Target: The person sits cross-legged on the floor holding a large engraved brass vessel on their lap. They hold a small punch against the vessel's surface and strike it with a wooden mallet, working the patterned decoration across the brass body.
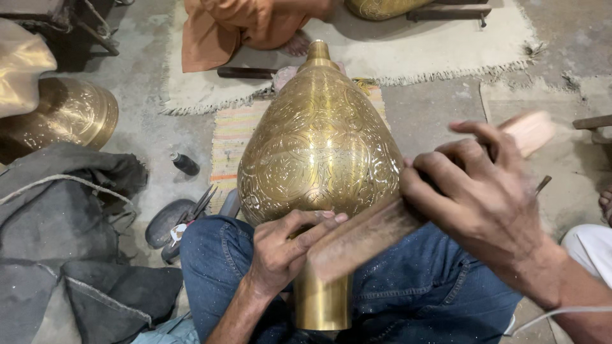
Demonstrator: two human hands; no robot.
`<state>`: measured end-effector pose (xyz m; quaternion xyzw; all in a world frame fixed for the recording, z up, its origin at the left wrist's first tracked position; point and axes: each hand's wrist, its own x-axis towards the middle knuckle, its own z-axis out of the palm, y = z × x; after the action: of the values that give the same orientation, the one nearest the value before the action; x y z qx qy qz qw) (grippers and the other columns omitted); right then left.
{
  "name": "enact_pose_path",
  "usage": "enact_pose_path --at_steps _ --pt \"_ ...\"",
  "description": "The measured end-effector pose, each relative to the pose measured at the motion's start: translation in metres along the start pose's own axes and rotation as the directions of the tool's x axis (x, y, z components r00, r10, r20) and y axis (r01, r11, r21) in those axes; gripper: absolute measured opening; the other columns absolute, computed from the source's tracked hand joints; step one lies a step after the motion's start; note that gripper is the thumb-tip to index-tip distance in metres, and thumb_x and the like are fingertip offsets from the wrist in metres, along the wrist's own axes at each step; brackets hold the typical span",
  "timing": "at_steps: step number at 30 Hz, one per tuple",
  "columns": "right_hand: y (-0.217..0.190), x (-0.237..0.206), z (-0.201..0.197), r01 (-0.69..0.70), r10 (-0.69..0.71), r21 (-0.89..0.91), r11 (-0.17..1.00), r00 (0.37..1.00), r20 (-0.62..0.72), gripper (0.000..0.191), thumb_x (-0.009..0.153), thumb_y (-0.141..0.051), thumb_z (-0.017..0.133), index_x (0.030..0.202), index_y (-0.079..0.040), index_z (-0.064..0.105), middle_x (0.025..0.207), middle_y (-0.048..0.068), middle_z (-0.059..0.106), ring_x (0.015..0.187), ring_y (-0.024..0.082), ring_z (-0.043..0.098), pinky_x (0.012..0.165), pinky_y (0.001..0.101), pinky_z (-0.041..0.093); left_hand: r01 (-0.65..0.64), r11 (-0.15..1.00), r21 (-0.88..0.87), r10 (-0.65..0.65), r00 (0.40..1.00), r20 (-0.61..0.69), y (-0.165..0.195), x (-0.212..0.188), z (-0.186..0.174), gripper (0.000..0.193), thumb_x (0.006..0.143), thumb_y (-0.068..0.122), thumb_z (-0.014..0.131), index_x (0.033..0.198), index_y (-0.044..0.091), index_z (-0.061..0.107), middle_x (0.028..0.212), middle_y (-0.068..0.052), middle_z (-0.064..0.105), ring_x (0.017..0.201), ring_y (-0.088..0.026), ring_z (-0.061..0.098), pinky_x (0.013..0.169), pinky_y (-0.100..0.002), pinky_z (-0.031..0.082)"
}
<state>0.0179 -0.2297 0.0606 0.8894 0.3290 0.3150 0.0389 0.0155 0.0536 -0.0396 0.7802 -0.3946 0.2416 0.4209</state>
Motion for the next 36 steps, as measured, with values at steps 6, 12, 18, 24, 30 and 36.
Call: enact_pose_path --at_steps 6,12,18,24,30,36 --pt "-0.002 -0.001 0.002 0.012 -0.012 -0.001 1.000 1.000 0.021 0.017 0.085 -0.018 0.079 0.099 -0.011 0.073 0.091 0.007 0.074 0.087 0.023 0.067 0.101 0.0536 0.056 0.014 1.000 0.016 -0.015 1.000 0.015 0.004 0.004 -0.003 0.047 0.084 0.000 0.069 0.128 0.017 0.072 0.112 -0.003 0.076 0.098 -0.016 0.078 0.079 -0.030 0.066" --pt "-0.002 -0.001 0.003 0.057 -0.057 -0.034 0.998 0.998 -0.007 0.017 0.088 -0.025 0.079 0.097 -0.011 0.074 0.093 0.007 0.073 0.090 0.022 0.066 0.103 0.0537 0.055 -0.012 1.000 0.017 0.011 1.000 0.007 0.004 0.004 -0.003 0.042 0.086 0.006 0.072 0.126 0.017 0.073 0.110 -0.002 0.074 0.098 -0.016 0.078 0.079 -0.030 0.066" --pt "-0.004 -0.002 0.002 0.048 -0.046 -0.074 0.996 0.998 0.033 0.014 0.087 -0.019 0.080 0.098 -0.012 0.074 0.093 0.007 0.074 0.090 0.023 0.067 0.106 0.0525 0.053 -0.015 0.999 0.040 0.013 1.000 0.028 -0.005 -0.008 0.003 0.037 0.085 0.007 0.074 0.120 0.017 0.075 0.111 -0.003 0.075 0.097 -0.016 0.077 0.078 -0.030 0.066" --pt "-0.006 -0.004 0.000 -0.070 0.070 0.054 0.996 0.998 0.003 0.026 0.081 -0.018 0.081 0.104 -0.009 0.073 0.097 0.006 0.071 0.095 0.024 0.066 0.108 0.0504 0.051 0.149 0.901 -0.408 -0.256 0.941 -0.220 -0.015 -0.033 0.021 0.027 0.102 -0.002 0.060 0.124 0.011 0.070 0.119 -0.013 0.074 0.102 -0.024 0.081 0.077 -0.034 0.070" --pt "-0.011 0.000 0.015 -0.138 0.141 0.163 0.977 0.990 -0.005 0.034 0.075 -0.015 0.081 0.106 -0.005 0.070 0.099 0.007 0.069 0.099 0.029 0.066 0.097 0.0472 0.052 0.021 0.799 -0.601 -0.331 0.849 -0.411 -0.019 -0.042 0.036 0.038 0.104 -0.001 0.065 0.137 0.018 0.067 0.129 -0.016 0.068 0.105 -0.031 0.078 0.091 -0.048 0.074" --pt "-0.015 -0.004 0.031 -0.187 0.182 0.216 0.958 0.982 0.044 0.031 0.075 -0.008 0.079 0.104 -0.005 0.069 0.095 0.008 0.068 0.090 0.027 0.065 0.088 0.0445 0.052 0.063 0.830 -0.554 -0.319 0.869 -0.379 -0.017 -0.043 0.040 0.055 0.104 0.001 0.074 0.148 0.028 0.056 0.133 -0.016 0.071 0.106 -0.025 0.077 0.091 -0.038 0.070"
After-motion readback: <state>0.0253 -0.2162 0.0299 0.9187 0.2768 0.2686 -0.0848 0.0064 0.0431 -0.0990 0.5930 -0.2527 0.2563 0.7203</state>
